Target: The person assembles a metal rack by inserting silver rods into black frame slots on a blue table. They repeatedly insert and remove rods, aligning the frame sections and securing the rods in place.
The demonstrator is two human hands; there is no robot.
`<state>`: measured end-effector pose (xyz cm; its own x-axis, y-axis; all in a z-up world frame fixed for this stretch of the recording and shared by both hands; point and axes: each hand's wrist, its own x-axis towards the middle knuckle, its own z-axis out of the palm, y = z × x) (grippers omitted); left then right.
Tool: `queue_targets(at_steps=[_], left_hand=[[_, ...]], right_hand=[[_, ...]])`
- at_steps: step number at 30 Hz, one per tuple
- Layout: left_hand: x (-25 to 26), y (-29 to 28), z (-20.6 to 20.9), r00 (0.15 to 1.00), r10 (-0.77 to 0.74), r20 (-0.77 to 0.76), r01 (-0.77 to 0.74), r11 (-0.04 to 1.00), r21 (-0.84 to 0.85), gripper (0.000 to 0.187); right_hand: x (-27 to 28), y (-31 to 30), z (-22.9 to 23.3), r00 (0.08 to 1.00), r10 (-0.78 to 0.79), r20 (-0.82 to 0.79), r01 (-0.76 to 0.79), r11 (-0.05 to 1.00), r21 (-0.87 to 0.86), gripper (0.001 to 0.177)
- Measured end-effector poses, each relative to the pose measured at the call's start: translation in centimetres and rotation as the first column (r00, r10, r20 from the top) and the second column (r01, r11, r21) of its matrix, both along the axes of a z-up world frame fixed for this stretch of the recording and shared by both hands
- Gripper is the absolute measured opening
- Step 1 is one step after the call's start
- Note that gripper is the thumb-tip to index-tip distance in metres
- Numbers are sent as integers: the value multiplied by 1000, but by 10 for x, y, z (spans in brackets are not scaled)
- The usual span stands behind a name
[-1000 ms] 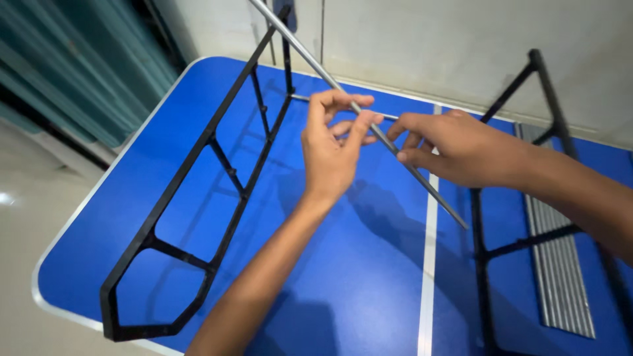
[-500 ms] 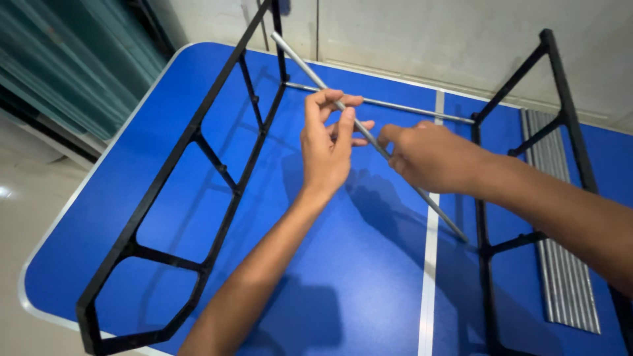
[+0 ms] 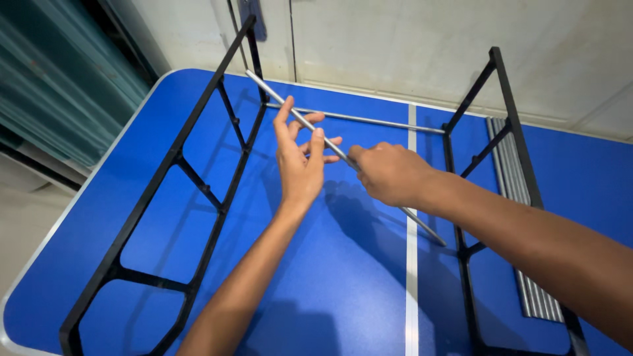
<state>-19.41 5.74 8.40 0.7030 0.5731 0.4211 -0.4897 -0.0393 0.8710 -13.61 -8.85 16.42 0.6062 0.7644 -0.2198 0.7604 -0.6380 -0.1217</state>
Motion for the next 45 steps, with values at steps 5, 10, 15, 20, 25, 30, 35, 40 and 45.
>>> queue_targets(at_steps=[5,10,15,20,25,30,35,40,45], left_hand=[[1,11,-6,999,44,26,-43,999,-15,49],[3,17,-17,1000,2,5,-2,999,46,45],[-15,45,-37,937,306,-170,-204,871,446,34],[-44,68,-60,706,705,-73,-237,332,913,32],[-43,71,-75,629,749,-209,-174,397,901,38],[-42,75,-79,613,734,-293,-165,481,861,45],[-46,73,-79,575,792,-204,-160,353,922,46],[-44,70,-78,516,825,-231,-120,336,934,44],[-44,70,-76,514,820,-251,-114,356,928,42]], right_hand=[[0,-1,-2,1000,-18,19,19,998,-55,24],[4,5,2,1000,-11,19,13,995,-97,28],[27,32,14,996,21,90,0,973,-233,40],[45,55,-3,986,36,162,11,961,-277,33],[55,56,-45,969,188,160,-105,900,-424,32],[56,67,-63,948,280,149,-191,880,-436,55],[51,66,-68,939,313,144,-222,869,-443,63],[41,66,-64,952,286,113,-212,877,-431,64],[34,71,-57,961,259,97,-182,857,-483,64]])
